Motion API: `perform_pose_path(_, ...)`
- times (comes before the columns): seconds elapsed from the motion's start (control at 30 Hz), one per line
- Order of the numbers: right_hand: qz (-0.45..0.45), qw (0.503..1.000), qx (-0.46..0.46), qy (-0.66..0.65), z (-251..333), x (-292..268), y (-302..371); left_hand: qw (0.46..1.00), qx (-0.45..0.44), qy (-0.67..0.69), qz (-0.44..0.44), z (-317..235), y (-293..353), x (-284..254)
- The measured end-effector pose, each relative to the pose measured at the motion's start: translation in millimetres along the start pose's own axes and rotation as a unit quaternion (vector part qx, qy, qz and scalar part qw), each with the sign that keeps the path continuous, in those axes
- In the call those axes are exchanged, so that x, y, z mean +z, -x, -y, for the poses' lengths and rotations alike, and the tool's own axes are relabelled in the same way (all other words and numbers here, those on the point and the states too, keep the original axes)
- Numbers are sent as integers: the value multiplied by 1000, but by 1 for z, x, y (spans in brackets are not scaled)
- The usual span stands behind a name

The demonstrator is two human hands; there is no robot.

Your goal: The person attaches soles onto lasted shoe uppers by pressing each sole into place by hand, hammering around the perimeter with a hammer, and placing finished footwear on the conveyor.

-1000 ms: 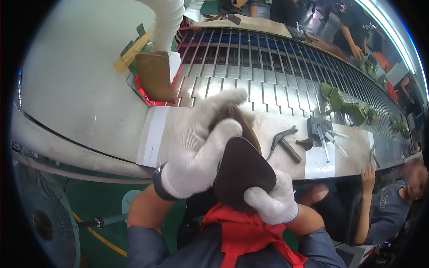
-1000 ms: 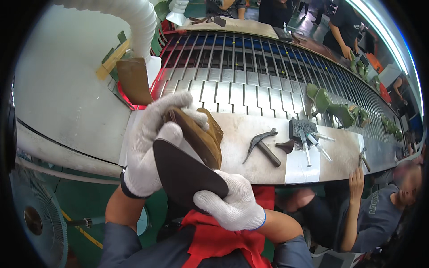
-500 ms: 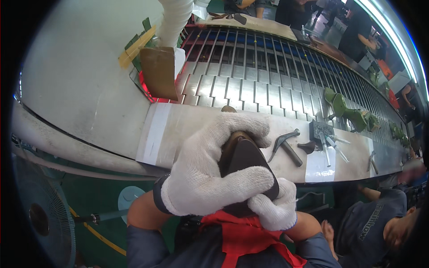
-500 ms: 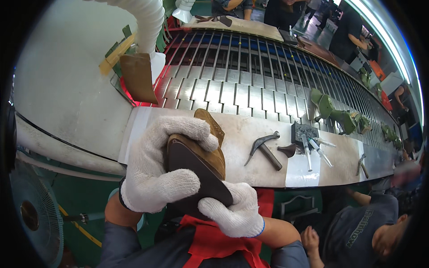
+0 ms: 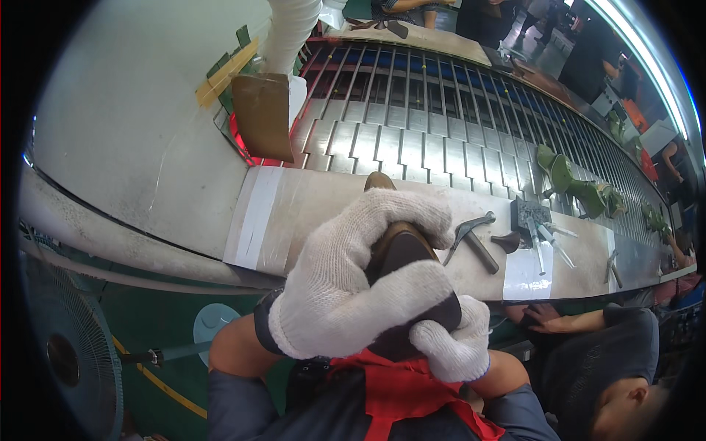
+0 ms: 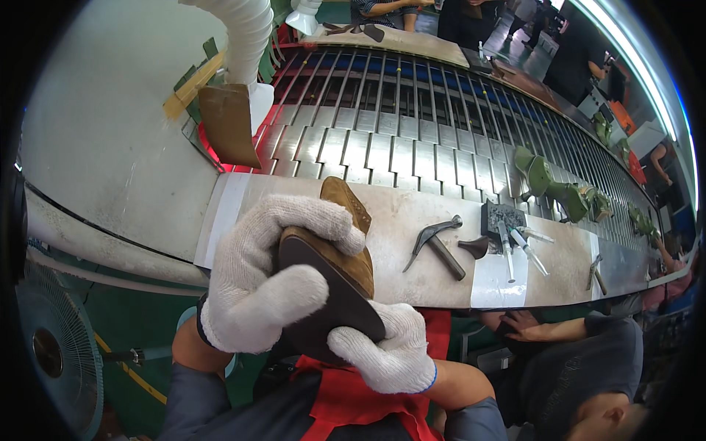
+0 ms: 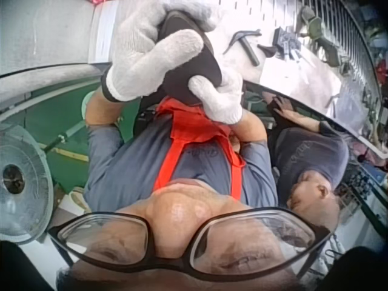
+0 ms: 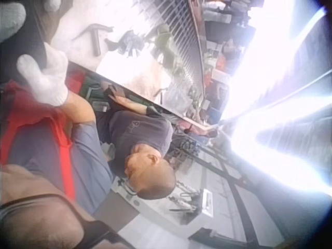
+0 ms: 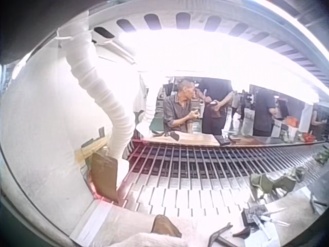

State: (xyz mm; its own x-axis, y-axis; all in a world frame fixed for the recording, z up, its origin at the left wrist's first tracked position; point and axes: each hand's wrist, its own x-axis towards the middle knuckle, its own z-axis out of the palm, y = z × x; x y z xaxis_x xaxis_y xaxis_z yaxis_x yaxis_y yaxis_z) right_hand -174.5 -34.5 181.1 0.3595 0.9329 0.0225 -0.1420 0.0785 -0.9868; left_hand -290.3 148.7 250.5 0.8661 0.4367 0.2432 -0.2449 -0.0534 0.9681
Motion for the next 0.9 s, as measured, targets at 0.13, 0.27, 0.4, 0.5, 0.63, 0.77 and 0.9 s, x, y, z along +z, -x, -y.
perform_pose_path(0.13,-29,999,22,3,3,5,1,997,-73,28,-7,-7,-2,1)
perform_pose_path(0.27,-22,999,-12,39,1,-12,-13,990,-45,137,-7,-3,-22,1)
perform_pose_path(0.4,-7,1000,8,-27,20,-26,-42,968,-36,247,-12,35,-55,-17)
perform_pose_path(0.5,-12,996,7,-92,22,-36,-53,959,11,283,9,55,-78,-18)
perform_pose_path(0.63,-68,996,-19,-49,29,-38,-61,945,-11,327,13,62,-97,-15)
perform_pose_path(0.77,-88,996,-8,-15,31,-41,-66,941,-27,336,-5,63,-107,-11)
perform_pose_path(0.9,-111,993,-33,4,28,-41,-70,946,-31,320,-37,64,-113,-9)
